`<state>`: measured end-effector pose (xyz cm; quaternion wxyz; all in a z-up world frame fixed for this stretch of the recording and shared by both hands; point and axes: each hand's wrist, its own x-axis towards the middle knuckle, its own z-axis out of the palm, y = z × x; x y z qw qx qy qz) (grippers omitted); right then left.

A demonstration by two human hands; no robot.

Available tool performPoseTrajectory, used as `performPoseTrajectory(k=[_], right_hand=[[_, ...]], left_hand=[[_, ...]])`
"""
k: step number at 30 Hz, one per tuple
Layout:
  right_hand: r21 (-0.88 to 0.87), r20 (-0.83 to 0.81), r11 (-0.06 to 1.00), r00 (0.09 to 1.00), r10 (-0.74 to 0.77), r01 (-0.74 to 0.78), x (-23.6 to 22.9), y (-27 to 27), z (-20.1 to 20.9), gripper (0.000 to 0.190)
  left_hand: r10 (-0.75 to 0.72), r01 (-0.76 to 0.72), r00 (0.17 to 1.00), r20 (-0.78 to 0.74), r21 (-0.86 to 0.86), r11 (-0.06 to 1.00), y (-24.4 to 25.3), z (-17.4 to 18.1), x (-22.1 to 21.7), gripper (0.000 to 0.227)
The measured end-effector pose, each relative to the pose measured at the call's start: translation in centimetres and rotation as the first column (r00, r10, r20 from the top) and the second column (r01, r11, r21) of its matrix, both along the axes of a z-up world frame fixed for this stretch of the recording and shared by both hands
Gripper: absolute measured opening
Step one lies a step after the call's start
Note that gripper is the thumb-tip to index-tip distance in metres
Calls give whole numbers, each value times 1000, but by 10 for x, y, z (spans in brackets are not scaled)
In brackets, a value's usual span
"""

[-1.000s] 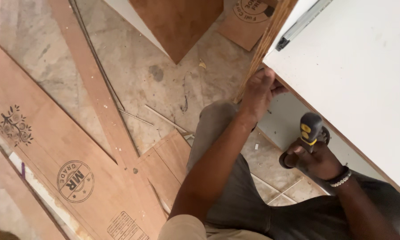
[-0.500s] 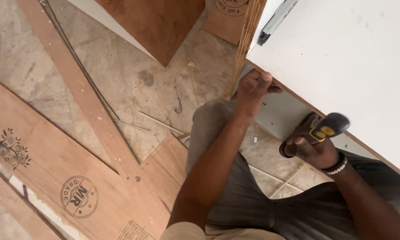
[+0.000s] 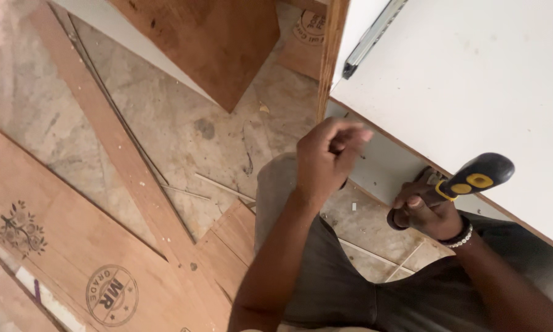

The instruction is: The person is assembling a wooden cabinet by screwing a metal drawer slide into the side panel using a screwdriver. They then pick up a wooden panel and fit it into the cabinet frame.

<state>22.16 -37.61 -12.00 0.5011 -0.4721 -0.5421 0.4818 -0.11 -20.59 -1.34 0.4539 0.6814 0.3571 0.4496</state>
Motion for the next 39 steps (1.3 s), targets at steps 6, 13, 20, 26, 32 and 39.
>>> performPoseTrajectory(k=[6, 13, 20, 26, 32, 39], right_hand=[[-41, 5, 998, 998, -57, 57, 2, -15, -2, 46], [35, -208, 999, 978, -31, 39, 13, -36, 10, 47], [273, -16, 956, 993, 121, -112, 19, -33, 42, 48], [146, 5, 983, 993, 115, -115, 7, -28, 52, 50], [172, -34, 982, 996, 85, -78, 15, -33, 45, 49], [141, -36, 986, 995, 92, -86, 16, -32, 44, 45]], left_hand=[[-96, 334, 907, -409, 562, 757, 44, 36, 60, 57], [-34, 690, 431, -902, 305, 657, 7, 54, 54, 116], [-509, 797, 527, -681, 187, 575, -41, 61, -8, 74], [23, 624, 606, -795, 492, 607, -11, 61, 46, 101], [-48, 654, 633, -773, 501, 567, -27, 44, 52, 82], [-169, 488, 828, -534, 539, 686, 14, 29, 45, 51]])
